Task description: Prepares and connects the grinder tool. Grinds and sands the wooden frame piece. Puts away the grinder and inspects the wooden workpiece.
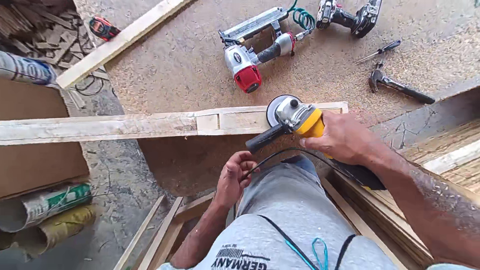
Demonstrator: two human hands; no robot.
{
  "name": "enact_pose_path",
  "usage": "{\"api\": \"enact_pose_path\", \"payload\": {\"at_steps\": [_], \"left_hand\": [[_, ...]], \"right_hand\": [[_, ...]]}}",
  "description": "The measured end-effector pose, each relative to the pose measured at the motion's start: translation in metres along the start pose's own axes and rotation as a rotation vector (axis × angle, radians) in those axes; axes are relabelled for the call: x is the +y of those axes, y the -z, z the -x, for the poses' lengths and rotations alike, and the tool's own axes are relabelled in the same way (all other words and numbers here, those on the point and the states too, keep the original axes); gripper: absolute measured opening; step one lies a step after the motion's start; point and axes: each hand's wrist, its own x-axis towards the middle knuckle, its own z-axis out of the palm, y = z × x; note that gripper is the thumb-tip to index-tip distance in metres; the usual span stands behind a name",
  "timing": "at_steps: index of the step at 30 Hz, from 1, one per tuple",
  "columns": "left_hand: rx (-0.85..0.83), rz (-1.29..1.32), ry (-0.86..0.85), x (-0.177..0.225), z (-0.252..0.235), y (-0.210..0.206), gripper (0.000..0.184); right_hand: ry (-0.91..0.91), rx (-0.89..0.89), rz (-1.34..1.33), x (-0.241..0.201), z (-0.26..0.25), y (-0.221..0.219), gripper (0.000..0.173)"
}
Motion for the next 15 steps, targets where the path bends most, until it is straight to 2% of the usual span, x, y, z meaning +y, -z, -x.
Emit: {"api": "enact_pose_path", "payload": {"at_steps": [3, 6, 10, 12, 14, 15], "left_hand": [[-0.057, 0.105, 0.016, 0.022, -0.017, -0.023, 0.092], [-0.099, -0.073, 0.038, 0.03, -0.03, -0.066, 0.089], [-0.181, -0.249, 0.005, 0.019, -0.05, -0.114, 0.084], [-0.048, -0.29, 0.004, 0.014, -0.046, -0.127, 0.07], [0.217, -0.321, 0.006, 0.011, -0.034, -0.134, 0.052], [0.341, -0.33, -0.002, 0.011, -0.028, -0.133, 0.049]], "right_hand": [[-0.018, -0.028, 0.078, 0.015, 0.001, 0.022, 0.06], [-0.024, -0.025, 0.154, 0.056, 0.013, 0.048, 0.065], [0.058, -0.04, 0.229, 0.093, 0.011, 0.073, 0.072], [0.152, -0.072, 0.279, 0.086, -0.004, 0.073, 0.069], [0.222, -0.171, 0.303, 0.058, -0.024, 0.07, 0.061], [0.265, -0.215, 0.317, 0.042, -0.034, 0.066, 0.056]]}}
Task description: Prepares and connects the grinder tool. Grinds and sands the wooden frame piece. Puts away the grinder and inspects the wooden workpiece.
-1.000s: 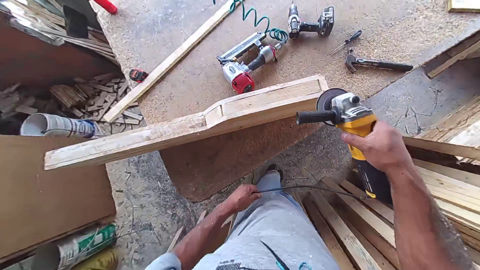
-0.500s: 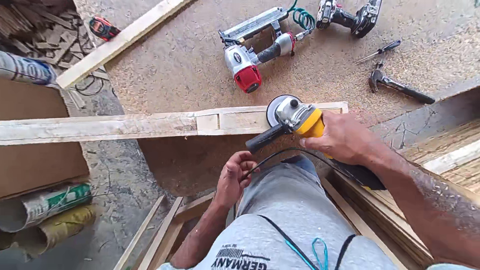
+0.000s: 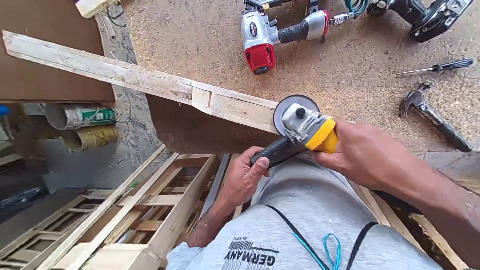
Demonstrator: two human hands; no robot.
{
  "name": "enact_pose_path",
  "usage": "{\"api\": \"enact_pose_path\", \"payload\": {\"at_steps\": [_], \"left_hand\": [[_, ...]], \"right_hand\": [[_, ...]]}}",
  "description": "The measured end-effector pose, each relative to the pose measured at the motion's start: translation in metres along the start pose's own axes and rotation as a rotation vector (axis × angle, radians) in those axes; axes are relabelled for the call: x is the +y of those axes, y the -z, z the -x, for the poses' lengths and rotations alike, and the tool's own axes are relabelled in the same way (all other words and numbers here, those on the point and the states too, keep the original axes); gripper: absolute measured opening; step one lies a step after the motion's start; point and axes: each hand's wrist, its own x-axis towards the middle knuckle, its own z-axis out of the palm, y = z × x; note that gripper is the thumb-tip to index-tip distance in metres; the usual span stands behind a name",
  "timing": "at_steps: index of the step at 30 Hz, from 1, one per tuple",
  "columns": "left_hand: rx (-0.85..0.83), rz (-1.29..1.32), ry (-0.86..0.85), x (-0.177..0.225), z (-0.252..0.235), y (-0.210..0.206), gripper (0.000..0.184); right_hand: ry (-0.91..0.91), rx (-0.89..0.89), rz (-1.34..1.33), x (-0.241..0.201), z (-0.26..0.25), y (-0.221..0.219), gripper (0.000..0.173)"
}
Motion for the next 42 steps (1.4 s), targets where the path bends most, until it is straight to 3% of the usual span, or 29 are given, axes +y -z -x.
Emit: {"api": "enact_pose_path", "payload": {"at_steps": [4, 8, 10, 16, 23, 29, 35, 38, 42], "left_hand": [[0.309, -0.081, 0.01, -0.003, 0.011, -0.018, 0.046], [0.217, -0.106, 0.001, -0.005, 0.017, -0.085, 0.052], [0.222, -0.089, -0.021, -0.008, 0.019, -0.1, 0.054], [0.453, -0.002, -0.11, -0.01, 0.009, -0.055, 0.041], [0.251, -0.079, -0.101, -0.007, 0.019, -0.091, 0.054], [0.405, -0.056, -0.109, -0.012, 0.0, -0.051, 0.048], [0.152, -0.122, -0.181, -0.009, 0.009, -0.097, 0.053], [0.259, -0.079, -0.149, -0.008, 0.003, -0.075, 0.053], [0.494, -0.02, -0.089, -0.011, -0.01, -0.004, 0.046]], "right_hand": [[0.117, -0.084, 0.053, -0.012, -0.019, 0.01, 0.048], [0.052, -0.094, 0.112, 0.049, 0.017, 0.02, 0.058], [0.067, -0.08, 0.129, 0.062, 0.024, 0.02, 0.059], [0.139, -0.109, 0.138, 0.0, -0.026, 0.024, 0.045], [0.062, -0.127, 0.196, 0.044, 0.005, 0.035, 0.057], [0.104, -0.117, 0.204, -0.004, -0.033, 0.039, 0.044], [0.084, -0.118, 0.273, 0.052, 0.007, 0.049, 0.061], [0.105, -0.132, 0.29, 0.021, -0.017, 0.056, 0.056], [0.233, -0.135, 0.301, -0.069, -0.08, 0.056, 0.042]]}}
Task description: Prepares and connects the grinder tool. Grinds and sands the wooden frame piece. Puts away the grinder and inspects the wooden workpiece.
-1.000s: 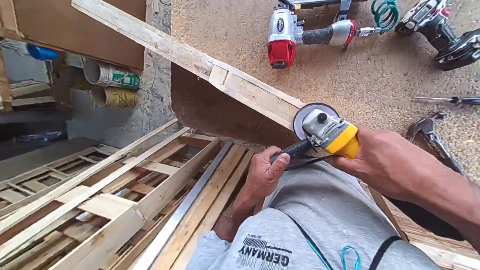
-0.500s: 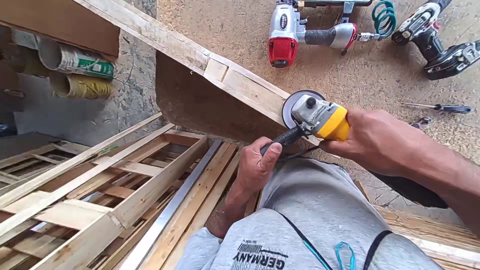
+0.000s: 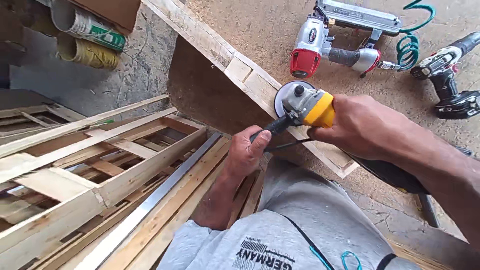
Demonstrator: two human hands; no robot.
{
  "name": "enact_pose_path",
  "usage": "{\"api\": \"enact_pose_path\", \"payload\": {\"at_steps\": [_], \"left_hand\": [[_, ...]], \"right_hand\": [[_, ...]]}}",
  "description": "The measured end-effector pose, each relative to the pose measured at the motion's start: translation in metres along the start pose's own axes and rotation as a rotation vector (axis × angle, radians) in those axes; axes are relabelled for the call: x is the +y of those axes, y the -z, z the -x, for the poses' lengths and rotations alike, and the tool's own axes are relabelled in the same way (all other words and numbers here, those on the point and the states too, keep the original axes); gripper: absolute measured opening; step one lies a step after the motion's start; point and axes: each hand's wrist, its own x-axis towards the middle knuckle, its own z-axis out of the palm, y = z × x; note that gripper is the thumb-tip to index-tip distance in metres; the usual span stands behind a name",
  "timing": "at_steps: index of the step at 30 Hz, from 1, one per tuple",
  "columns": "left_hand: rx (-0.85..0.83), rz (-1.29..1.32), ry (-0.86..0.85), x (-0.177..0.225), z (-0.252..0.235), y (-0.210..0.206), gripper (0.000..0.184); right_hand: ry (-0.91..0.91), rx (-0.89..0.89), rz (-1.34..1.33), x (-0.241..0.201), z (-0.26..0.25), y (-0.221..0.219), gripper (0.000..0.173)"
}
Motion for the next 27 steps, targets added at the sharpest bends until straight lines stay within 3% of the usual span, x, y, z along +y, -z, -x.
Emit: {"api": "enact_pose_path", "payload": {"at_steps": [5, 10, 13, 19, 24, 27], "left_hand": [[0.132, 0.072, 0.044, -0.01, -0.028, 0.041, 0.037], [0.0, 0.011, 0.012, 0.0, 0.019, -0.007, 0.051], [0.014, 0.038, -0.034, 0.003, 0.027, -0.021, 0.049], [0.202, 0.038, 0.032, -0.006, -0.02, 0.017, 0.036], [0.068, 0.074, -0.039, -0.004, -0.007, 0.011, 0.047], [0.072, 0.093, -0.065, -0.006, -0.017, 0.028, 0.046]], "right_hand": [[0.183, 0.057, 0.013, -0.043, -0.047, 0.019, 0.04], [0.027, -0.051, 0.071, 0.002, 0.002, 0.005, 0.051], [0.027, -0.043, 0.087, 0.015, 0.012, 0.004, 0.055], [0.112, 0.041, 0.129, -0.035, -0.047, 0.027, 0.045], [0.051, -0.015, 0.179, -0.021, -0.035, 0.028, 0.058], [0.04, -0.019, 0.176, -0.036, -0.045, 0.034, 0.058]]}}
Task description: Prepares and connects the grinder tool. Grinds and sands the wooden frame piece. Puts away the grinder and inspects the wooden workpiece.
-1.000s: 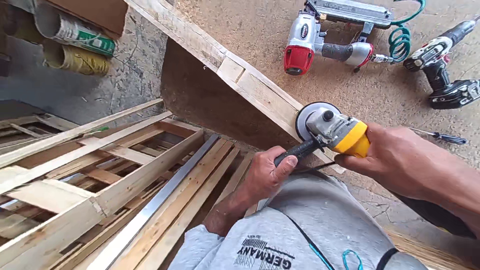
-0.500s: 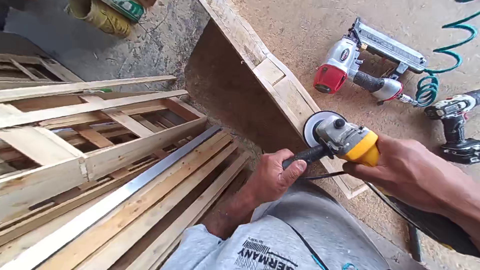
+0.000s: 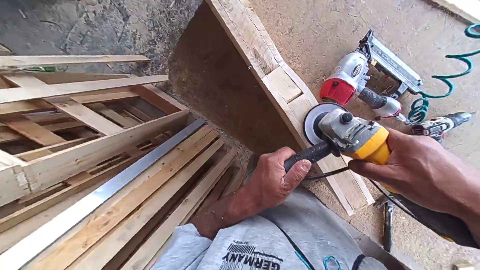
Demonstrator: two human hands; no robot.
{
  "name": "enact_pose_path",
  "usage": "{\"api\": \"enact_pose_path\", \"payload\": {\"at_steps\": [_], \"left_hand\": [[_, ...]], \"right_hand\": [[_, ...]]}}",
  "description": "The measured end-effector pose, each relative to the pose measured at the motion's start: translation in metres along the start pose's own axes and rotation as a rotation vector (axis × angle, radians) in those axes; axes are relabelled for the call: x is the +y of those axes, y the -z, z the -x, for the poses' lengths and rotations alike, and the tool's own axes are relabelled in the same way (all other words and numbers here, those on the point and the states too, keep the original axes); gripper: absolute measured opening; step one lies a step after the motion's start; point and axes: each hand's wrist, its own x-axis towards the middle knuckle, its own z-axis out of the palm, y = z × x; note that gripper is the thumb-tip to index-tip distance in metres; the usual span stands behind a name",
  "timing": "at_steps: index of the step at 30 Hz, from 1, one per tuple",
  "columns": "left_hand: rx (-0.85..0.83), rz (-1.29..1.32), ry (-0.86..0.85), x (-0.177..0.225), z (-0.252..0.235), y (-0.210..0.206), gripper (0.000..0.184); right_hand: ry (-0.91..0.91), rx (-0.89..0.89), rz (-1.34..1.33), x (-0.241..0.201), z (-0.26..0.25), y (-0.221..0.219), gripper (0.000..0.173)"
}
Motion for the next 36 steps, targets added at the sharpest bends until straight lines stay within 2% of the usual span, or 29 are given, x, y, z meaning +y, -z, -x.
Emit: {"api": "enact_pose_path", "payload": {"at_steps": [5, 8, 11, 14, 17, 19, 23, 26, 28, 31, 33, 36], "left_hand": [[0.056, 0.018, 0.124, -0.004, -0.052, 0.056, 0.037], [0.033, 0.027, 0.135, -0.005, -0.055, 0.061, 0.037], [-0.044, -0.001, 0.031, -0.004, -0.031, 0.04, 0.049], [-0.177, -0.038, -0.04, -0.007, 0.0, 0.007, 0.052], [-0.365, -0.115, -0.092, -0.011, 0.016, -0.013, 0.049], [-0.401, -0.151, -0.127, -0.012, 0.023, -0.014, 0.048], [-0.235, -0.111, -0.049, -0.008, 0.015, 0.018, 0.048], [-0.075, -0.024, 0.053, -0.014, -0.012, 0.057, 0.047], [-0.017, 0.064, 0.147, -0.022, -0.031, 0.082, 0.043], [0.023, 0.14, 0.211, -0.029, -0.054, 0.104, 0.04], [0.017, 0.186, 0.222, -0.031, -0.059, 0.103, 0.041], [-0.017, 0.178, 0.178, -0.025, -0.037, 0.079, 0.039]], "right_hand": [[0.012, -0.041, 0.008, -0.058, -0.062, 0.039, 0.042], [-0.007, -0.074, 0.044, -0.065, -0.07, 0.048, 0.044], [-0.031, -0.052, 0.08, -0.041, -0.035, 0.033, 0.055], [0.004, 0.036, 0.055, -0.001, 0.02, -0.007, 0.07], [0.037, 0.139, -0.04, 0.035, 0.06, -0.051, 0.067], [0.052, 0.139, -0.084, 0.039, 0.067, -0.061, 0.062], [0.069, 0.071, 0.0, -0.003, 0.029, -0.028, 0.064], [0.035, -0.042, 0.093, -0.061, -0.027, 0.015, 0.053], [0.047, -0.1, 0.109, -0.095, -0.063, 0.037, 0.045], [0.087, -0.182, 0.134, -0.124, -0.104, 0.056, 0.047], [0.067, -0.149, 0.148, -0.134, -0.101, 0.058, 0.045], [-0.003, -0.072, 0.113, -0.141, -0.034, 0.045, 0.028]]}}
